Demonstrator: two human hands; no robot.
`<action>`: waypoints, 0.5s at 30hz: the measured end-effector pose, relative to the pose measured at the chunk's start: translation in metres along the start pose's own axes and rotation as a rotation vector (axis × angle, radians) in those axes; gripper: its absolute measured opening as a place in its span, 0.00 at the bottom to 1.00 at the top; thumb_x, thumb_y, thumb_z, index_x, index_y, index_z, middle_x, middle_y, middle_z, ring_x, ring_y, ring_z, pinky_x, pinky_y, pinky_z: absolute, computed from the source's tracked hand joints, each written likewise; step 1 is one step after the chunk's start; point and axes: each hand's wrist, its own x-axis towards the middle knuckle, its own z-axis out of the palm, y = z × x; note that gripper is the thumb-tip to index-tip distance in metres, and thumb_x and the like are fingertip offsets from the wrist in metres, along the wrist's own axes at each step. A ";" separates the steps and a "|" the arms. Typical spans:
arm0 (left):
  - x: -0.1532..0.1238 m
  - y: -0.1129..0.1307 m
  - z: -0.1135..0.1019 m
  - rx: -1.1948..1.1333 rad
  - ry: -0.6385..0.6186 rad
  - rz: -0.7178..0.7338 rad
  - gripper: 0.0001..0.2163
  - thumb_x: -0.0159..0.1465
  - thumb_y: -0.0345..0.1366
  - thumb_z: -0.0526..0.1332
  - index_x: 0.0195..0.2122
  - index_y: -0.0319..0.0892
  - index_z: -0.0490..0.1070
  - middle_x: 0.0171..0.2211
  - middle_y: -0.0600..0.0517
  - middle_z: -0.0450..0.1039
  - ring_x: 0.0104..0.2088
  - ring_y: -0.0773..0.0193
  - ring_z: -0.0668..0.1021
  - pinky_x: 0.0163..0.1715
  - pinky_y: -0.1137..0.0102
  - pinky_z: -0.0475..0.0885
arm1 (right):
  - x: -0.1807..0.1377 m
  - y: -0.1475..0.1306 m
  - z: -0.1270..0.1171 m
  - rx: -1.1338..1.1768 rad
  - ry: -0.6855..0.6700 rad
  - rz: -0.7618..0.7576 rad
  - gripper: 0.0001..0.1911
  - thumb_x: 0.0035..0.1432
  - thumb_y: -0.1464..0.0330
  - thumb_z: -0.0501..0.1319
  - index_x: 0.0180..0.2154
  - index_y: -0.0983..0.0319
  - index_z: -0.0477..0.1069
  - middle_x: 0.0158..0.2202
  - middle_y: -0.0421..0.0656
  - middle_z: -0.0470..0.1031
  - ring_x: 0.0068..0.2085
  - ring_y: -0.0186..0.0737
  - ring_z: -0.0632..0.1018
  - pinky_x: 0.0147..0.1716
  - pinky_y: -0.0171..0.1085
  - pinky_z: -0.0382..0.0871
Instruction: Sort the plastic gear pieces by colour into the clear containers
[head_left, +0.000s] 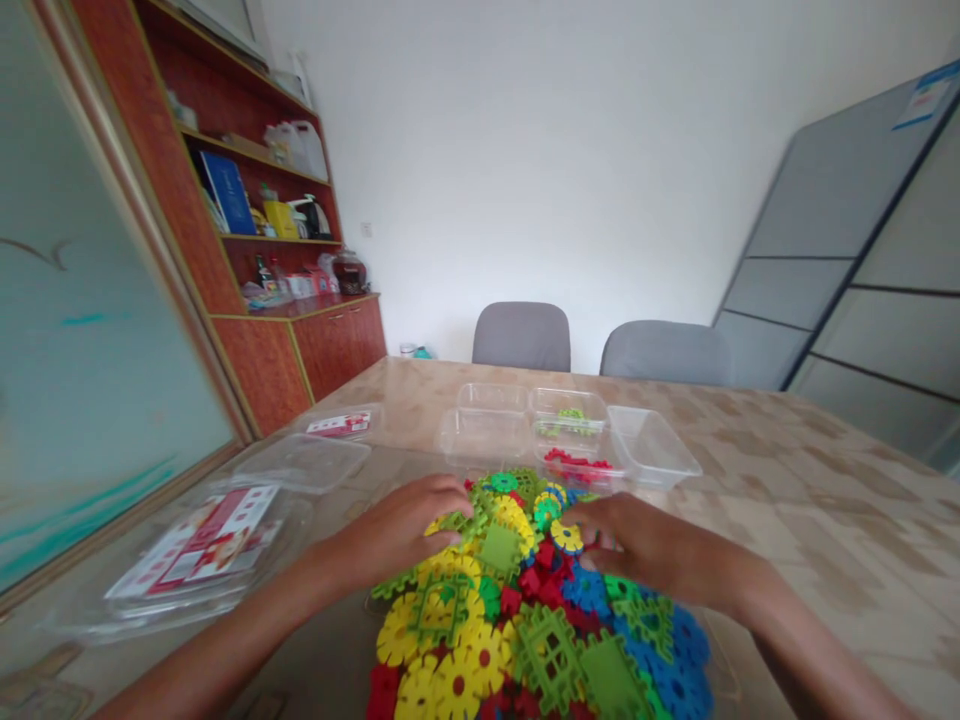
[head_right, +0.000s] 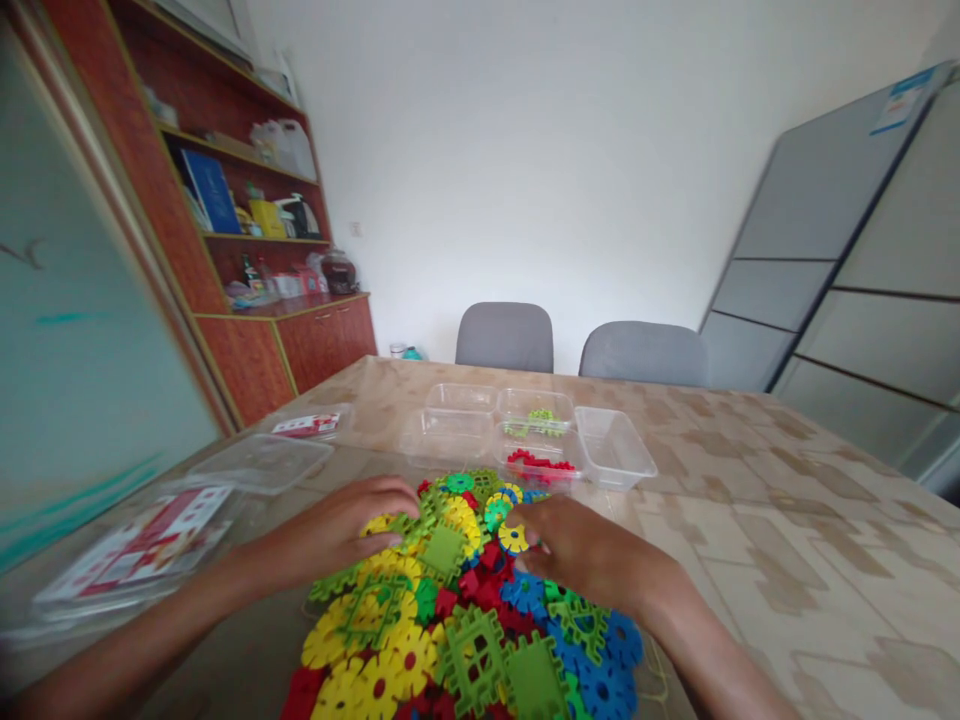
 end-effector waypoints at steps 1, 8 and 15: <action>-0.001 0.000 0.001 0.009 -0.015 -0.010 0.13 0.63 0.31 0.61 0.49 0.45 0.72 0.52 0.48 0.69 0.53 0.54 0.71 0.54 0.64 0.64 | -0.001 -0.004 0.003 -0.011 -0.028 0.022 0.16 0.60 0.65 0.61 0.50 0.60 0.72 0.45 0.48 0.77 0.45 0.48 0.76 0.45 0.42 0.69; 0.003 0.009 0.006 -0.007 -0.063 -0.062 0.27 0.59 0.37 0.66 0.60 0.42 0.63 0.61 0.43 0.60 0.60 0.48 0.64 0.60 0.59 0.59 | -0.003 -0.035 0.032 -0.031 -0.148 -0.129 0.42 0.44 0.66 0.74 0.60 0.60 0.63 0.62 0.52 0.63 0.60 0.56 0.65 0.58 0.48 0.60; 0.001 0.003 0.015 0.011 -0.102 -0.074 0.28 0.61 0.39 0.65 0.61 0.41 0.61 0.62 0.41 0.60 0.62 0.48 0.62 0.61 0.58 0.57 | 0.004 -0.051 0.059 -0.260 -0.016 -0.187 0.34 0.40 0.68 0.73 0.52 0.64 0.71 0.53 0.56 0.72 0.51 0.60 0.74 0.49 0.48 0.70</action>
